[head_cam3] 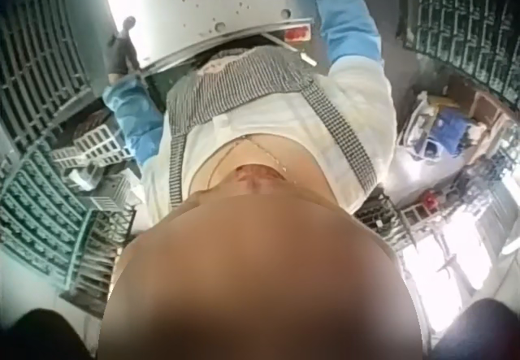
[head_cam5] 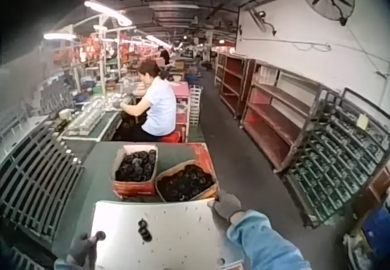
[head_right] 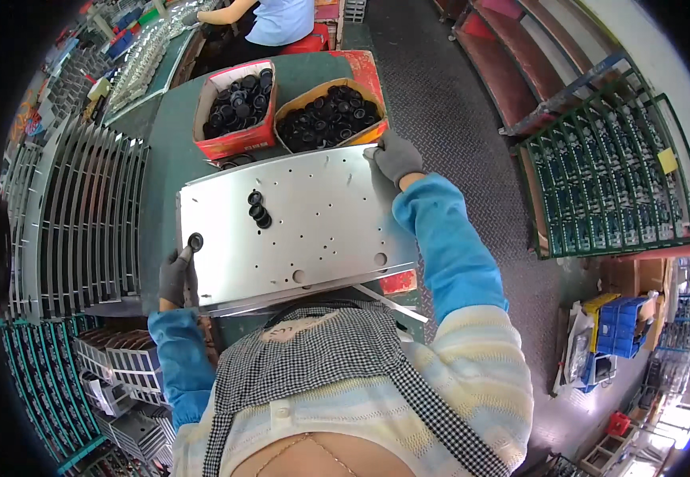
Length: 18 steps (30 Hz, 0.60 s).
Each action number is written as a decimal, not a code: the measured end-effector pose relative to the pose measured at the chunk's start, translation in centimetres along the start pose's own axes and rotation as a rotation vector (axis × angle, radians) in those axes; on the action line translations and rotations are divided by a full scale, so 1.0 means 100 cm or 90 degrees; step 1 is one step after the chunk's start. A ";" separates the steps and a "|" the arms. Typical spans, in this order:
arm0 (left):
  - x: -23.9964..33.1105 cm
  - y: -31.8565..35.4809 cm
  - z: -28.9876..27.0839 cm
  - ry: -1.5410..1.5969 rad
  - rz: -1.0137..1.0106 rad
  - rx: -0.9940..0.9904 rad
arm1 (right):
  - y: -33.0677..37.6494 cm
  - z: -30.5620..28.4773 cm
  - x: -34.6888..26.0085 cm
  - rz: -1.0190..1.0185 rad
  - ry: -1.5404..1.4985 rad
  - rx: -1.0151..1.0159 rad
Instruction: The person places rubber components and plastic parts onto metal panels, assembling them by hand with pliers.
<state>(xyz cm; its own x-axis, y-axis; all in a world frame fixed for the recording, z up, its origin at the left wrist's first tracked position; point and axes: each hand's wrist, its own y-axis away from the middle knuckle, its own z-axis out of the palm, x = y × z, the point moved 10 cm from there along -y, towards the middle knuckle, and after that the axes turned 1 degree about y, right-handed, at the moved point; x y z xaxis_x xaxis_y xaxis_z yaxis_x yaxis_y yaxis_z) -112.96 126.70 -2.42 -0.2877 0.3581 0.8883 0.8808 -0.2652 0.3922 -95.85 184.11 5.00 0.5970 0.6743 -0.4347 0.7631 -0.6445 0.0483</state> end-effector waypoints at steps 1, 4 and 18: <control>-0.005 -0.002 -0.004 0.012 -0.006 0.000 | -0.008 0.001 0.007 -0.006 0.002 -0.001; -0.006 -0.004 -0.006 0.009 0.000 0.032 | -0.021 0.012 0.011 -0.135 -0.183 -0.246; -0.007 0.001 -0.008 -0.027 -0.015 0.066 | -0.048 0.021 -0.020 -0.272 -0.197 -0.477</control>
<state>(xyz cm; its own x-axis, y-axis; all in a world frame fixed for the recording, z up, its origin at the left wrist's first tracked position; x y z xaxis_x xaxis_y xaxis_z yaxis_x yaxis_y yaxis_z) -112.96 125.70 -2.83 -0.2945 0.4016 0.8672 0.9087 -0.1632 0.3842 -101.27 185.11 3.77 0.2168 0.6056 -0.7656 0.9289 0.1132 0.3525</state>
